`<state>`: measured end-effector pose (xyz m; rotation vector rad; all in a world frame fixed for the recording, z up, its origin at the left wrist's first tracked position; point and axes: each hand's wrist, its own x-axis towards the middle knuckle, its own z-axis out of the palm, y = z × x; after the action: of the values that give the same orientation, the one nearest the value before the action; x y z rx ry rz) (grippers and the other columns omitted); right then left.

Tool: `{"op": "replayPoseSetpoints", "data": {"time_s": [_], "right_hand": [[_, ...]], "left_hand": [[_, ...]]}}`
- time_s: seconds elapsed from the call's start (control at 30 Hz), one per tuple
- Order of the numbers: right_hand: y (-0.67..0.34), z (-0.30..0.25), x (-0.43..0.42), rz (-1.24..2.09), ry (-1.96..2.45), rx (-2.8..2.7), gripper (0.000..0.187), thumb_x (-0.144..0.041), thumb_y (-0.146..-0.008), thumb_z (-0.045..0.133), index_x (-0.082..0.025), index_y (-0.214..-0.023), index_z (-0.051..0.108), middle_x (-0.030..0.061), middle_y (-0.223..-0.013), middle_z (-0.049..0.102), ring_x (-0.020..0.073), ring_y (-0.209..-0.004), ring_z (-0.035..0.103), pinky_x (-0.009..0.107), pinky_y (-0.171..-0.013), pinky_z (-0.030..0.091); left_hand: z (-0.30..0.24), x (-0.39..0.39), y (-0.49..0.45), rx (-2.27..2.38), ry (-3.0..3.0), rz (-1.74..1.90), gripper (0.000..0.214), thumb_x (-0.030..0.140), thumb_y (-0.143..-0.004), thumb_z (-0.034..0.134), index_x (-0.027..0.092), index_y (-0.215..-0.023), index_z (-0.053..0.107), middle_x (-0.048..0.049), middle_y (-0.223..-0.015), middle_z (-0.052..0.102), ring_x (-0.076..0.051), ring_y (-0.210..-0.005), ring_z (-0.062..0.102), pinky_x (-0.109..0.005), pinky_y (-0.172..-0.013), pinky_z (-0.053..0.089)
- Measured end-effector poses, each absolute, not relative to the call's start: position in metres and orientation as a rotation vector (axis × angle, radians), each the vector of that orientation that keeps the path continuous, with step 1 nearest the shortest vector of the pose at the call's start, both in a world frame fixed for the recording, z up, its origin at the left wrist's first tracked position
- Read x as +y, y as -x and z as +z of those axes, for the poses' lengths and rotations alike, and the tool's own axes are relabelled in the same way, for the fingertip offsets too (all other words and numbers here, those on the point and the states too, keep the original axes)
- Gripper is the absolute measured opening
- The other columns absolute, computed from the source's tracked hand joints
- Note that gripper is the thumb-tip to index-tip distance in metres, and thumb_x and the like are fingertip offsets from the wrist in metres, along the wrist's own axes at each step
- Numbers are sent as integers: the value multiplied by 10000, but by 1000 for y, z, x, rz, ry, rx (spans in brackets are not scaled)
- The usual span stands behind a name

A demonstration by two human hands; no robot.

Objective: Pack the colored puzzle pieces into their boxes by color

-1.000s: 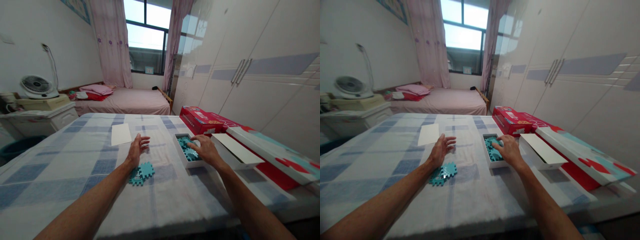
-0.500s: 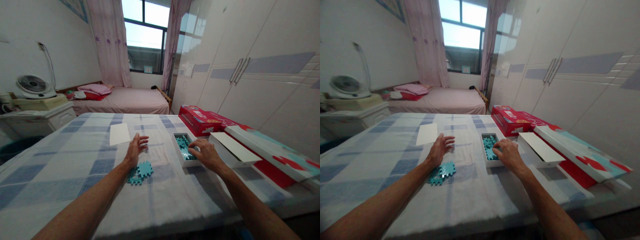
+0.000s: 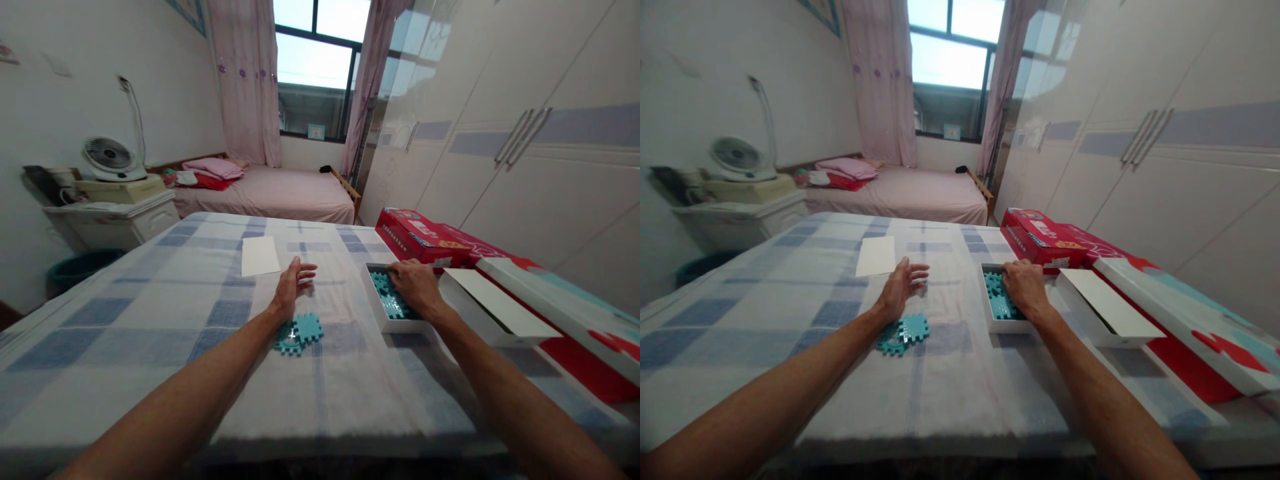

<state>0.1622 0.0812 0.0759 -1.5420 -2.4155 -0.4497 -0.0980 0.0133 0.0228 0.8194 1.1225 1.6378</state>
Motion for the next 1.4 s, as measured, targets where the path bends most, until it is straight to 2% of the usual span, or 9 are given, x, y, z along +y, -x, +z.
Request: {"op": "replayPoseSetpoints", "data": {"time_s": [0.17, 0.33, 0.4, 0.53, 0.67, 0.93, 1.1, 1.23, 1.4], "right_hand": [[-173, 87, 87, -365, 1628, -2101, 319, -246, -869, 423, -193, -996, 711, 92, -956, 713, 242, -900, 628, 350, -766, 432], [-180, 85, 95, 149, 1606, -1821, 308, -283, -799, 510, -173, -1012, 704, 66, -902, 723, 196, -828, 658, 296, -748, 473], [-180, 77, 95, 235, 1638, -1858, 328, -291, -791, 526, -147, -1034, 693, 81, -903, 719, 204, -836, 657, 313, -769, 477], [-177, 63, 88, 76, 1565, -2057, 335, -317, -813, 519, -151, -1054, 684, 115, -1078, 674, 245, -1008, 606, 385, -886, 440], [-175, 58, 81, 130, 1417, -2265, 353, -379, -793, 591, -195, -1082, 677, 91, -1165, 640, 262, -1128, 539, 406, -930, 410], [-163, 68, 68, 5, 1427, -2181, 354, -344, -812, 588, -176, -1116, 658, 124, -1219, 598, 296, -1155, 508, 462, -946, 398], [-122, 93, 14, 294, 919, -2403, 307, -323, -857, 574, -198, -1133, 630, 85, -1165, 624, 216, -1121, 533, 380, -985, 393], [-76, 83, -23, 440, 615, -2764, 430, -359, -801, 664, -199, -1193, 585, 88, -1211, 598, 237, -1160, 490, 410, -967, 385], [-52, 57, -24, 313, 764, -2881, 413, -268, -770, 669, -175, -1164, 583, 114, -1148, 599, 261, -1070, 503, 428, -887, 385]], "left_hand": [[23, 13, 98, 1131, -825, 1646, 589, 697, -688, 526, 148, -818, 694, -121, -1011, 666, -223, -925, 591, -293, -687, 462], [22, 13, 98, 1131, -842, 1646, 590, 687, -714, 503, 141, -833, 692, -129, -1053, 660, -219, -939, 593, -281, -683, 462], [22, 13, 99, 1134, -843, 1646, 603, 696, -721, 487, 140, -837, 691, -129, -1058, 657, -219, -944, 591, -281, -687, 461], [21, 14, 99, 1136, -826, 1626, 600, 693, -718, 493, 141, -849, 689, -125, -1040, 655, -216, -944, 584, -280, -698, 460], [20, 14, 99, 1134, -826, 1625, 602, 693, -716, 496, 139, -852, 687, -120, -1032, 656, -208, -937, 584, -273, -696, 460], [23, 13, 97, 1135, -818, 1649, 600, 702, -699, 508, 143, -827, 685, -124, -1044, 657, -218, -936, 588, -280, -680, 459], [24, 14, 98, 1125, -812, 1724, 536, 654, -738, 494, 157, -821, 677, -114, -1064, 662, -214, -926, 592, -283, -676, 454], [25, 14, 102, 1110, -798, 1818, 501, 628, -769, 471, 169, -812, 669, -97, -1021, 677, -205, -894, 606, -295, -686, 453], [26, 14, 105, 1104, -768, 1861, 490, 612, -790, 452, 167, -812, 658, -95, -1010, 677, -192, -875, 612, -289, -684, 450]]}}
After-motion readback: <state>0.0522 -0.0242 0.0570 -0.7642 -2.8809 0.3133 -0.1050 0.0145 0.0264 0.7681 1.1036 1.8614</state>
